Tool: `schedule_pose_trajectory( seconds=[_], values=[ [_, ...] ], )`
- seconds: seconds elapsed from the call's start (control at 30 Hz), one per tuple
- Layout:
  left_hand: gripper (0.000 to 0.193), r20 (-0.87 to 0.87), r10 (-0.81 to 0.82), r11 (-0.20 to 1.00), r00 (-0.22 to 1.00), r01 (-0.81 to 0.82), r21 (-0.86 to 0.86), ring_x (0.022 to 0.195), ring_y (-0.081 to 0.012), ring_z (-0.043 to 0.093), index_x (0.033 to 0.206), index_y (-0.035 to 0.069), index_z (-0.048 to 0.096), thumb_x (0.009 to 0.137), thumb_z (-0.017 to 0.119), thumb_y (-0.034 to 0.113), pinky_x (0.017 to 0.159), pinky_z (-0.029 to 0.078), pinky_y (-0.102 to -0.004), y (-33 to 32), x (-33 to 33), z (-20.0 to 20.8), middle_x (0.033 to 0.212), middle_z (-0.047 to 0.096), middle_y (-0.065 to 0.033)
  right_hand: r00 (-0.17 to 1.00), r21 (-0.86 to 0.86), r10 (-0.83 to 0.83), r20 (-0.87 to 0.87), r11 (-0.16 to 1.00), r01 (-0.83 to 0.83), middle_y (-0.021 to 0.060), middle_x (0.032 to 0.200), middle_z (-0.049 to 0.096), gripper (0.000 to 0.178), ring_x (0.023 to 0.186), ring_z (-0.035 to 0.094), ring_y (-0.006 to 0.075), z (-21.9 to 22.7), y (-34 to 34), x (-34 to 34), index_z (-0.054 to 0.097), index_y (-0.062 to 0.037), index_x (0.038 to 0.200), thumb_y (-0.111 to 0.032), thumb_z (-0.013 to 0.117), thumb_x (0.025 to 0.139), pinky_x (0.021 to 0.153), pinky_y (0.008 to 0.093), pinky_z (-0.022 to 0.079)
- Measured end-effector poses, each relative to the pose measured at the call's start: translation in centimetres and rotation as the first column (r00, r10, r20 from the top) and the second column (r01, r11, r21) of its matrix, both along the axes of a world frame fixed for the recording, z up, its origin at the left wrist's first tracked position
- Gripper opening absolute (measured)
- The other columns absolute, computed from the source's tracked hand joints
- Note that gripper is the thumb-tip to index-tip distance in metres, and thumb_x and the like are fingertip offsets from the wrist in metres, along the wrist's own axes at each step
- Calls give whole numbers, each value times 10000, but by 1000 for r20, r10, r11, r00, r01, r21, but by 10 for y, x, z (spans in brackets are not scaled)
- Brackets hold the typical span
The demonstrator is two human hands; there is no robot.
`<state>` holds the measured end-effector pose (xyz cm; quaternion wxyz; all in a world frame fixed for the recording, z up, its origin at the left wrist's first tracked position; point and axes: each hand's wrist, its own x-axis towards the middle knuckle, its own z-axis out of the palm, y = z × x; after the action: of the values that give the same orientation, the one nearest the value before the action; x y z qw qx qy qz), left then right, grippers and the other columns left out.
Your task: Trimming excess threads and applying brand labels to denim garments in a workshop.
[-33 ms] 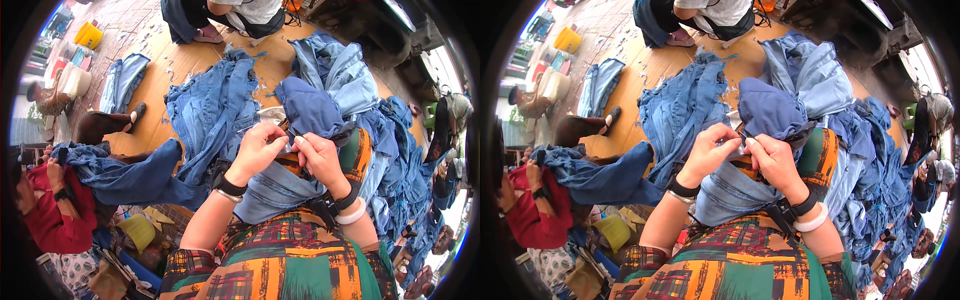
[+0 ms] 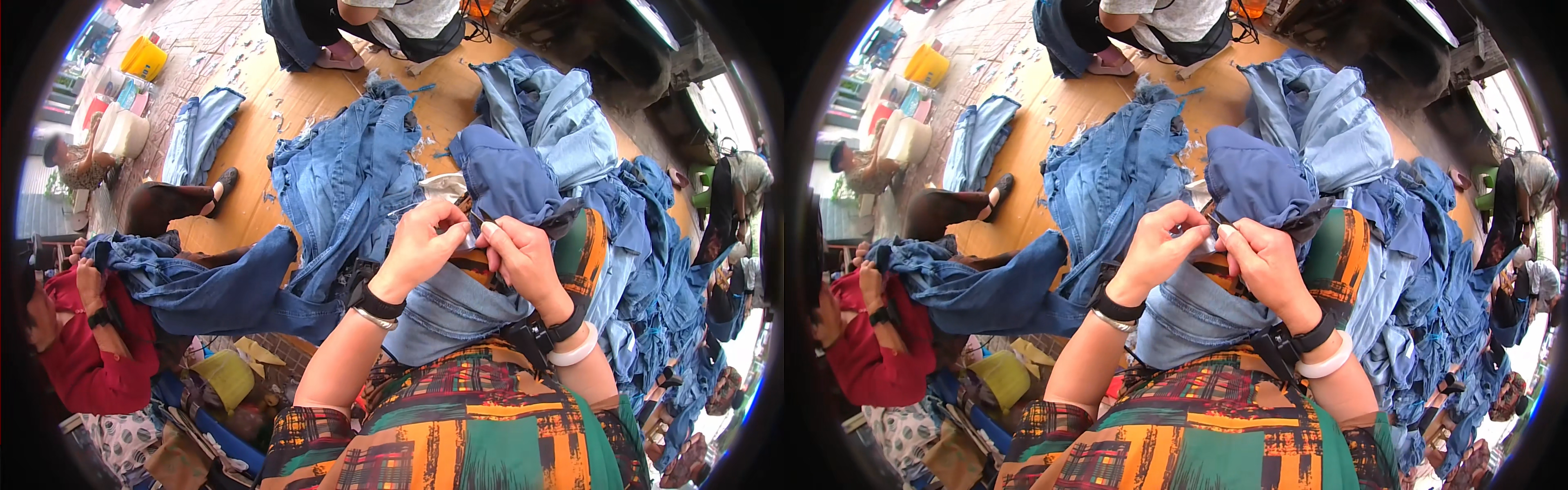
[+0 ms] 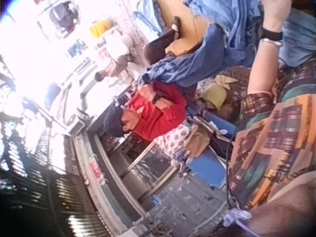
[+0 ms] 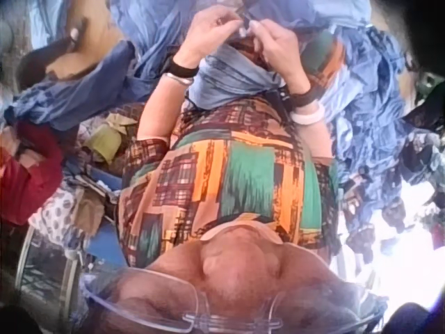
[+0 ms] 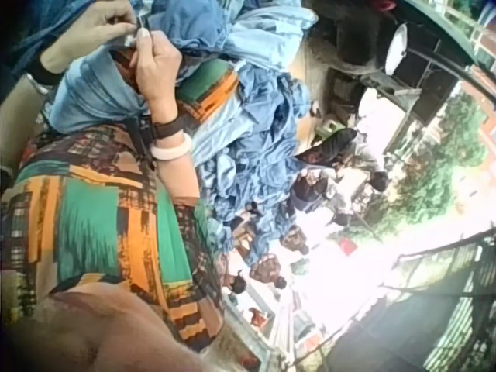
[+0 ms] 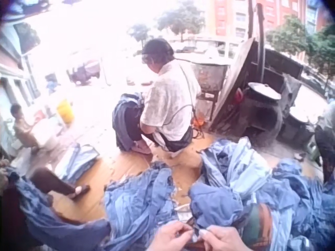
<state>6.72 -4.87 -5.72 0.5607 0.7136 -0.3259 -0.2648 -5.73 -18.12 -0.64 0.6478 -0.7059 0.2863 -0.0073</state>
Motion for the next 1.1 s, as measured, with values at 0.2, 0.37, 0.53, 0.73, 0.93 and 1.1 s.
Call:
schedule_pose_trajectory(
  seconds=[0.2,0.37,0.53,0.73,0.93,1.1],
  values=[
    [89,49,88,994,995,-85,-61,648,-118,547,783,-16,636,798,670,65,598,431,-262,-3,-9,4,742,605,-58,1000,12,-10,27,1000,10,-3,572,547,259,537,483,49,0,-1,1,648,3,828,-183,545,977,522,230,393],
    [95,62,183,980,981,-177,-87,647,-128,532,753,-37,592,816,631,23,594,421,-273,7,-18,9,722,563,-66,1000,46,10,19,999,-10,-5,572,548,250,533,487,50,0,2,1,653,-5,825,-183,550,969,509,231,389],
    [85,79,178,982,981,-172,-75,663,-142,532,763,-33,576,819,627,6,612,421,-276,16,-23,15,734,561,-68,1000,70,18,19,997,-19,-4,569,549,246,531,490,51,1,2,0,652,-6,822,-180,554,967,508,230,387],
    [99,172,223,974,960,-213,-72,660,-186,523,762,-18,557,827,631,-2,608,415,-301,35,-23,13,728,553,-85,1000,40,1,27,999,-2,-4,565,549,249,528,488,52,-2,2,0,648,-2,815,-176,555,967,516,233,394],
    [104,-64,449,893,891,-449,14,665,-52,484,792,3,589,887,625,24,621,404,-217,87,3,3,766,564,17,999,71,-29,42,997,26,-7,565,548,263,530,486,50,-3,-4,-3,645,3,811,-179,550,975,527,230,404],
    [171,-99,248,969,964,-248,12,888,-89,587,1056,-14,671,938,613,95,787,449,-222,61,-6,1,979,637,-20,998,58,-22,52,998,19,-15,565,547,257,520,477,42,-5,-2,-2,648,-4,820,-183,550,976,507,221,387]
  ],
)
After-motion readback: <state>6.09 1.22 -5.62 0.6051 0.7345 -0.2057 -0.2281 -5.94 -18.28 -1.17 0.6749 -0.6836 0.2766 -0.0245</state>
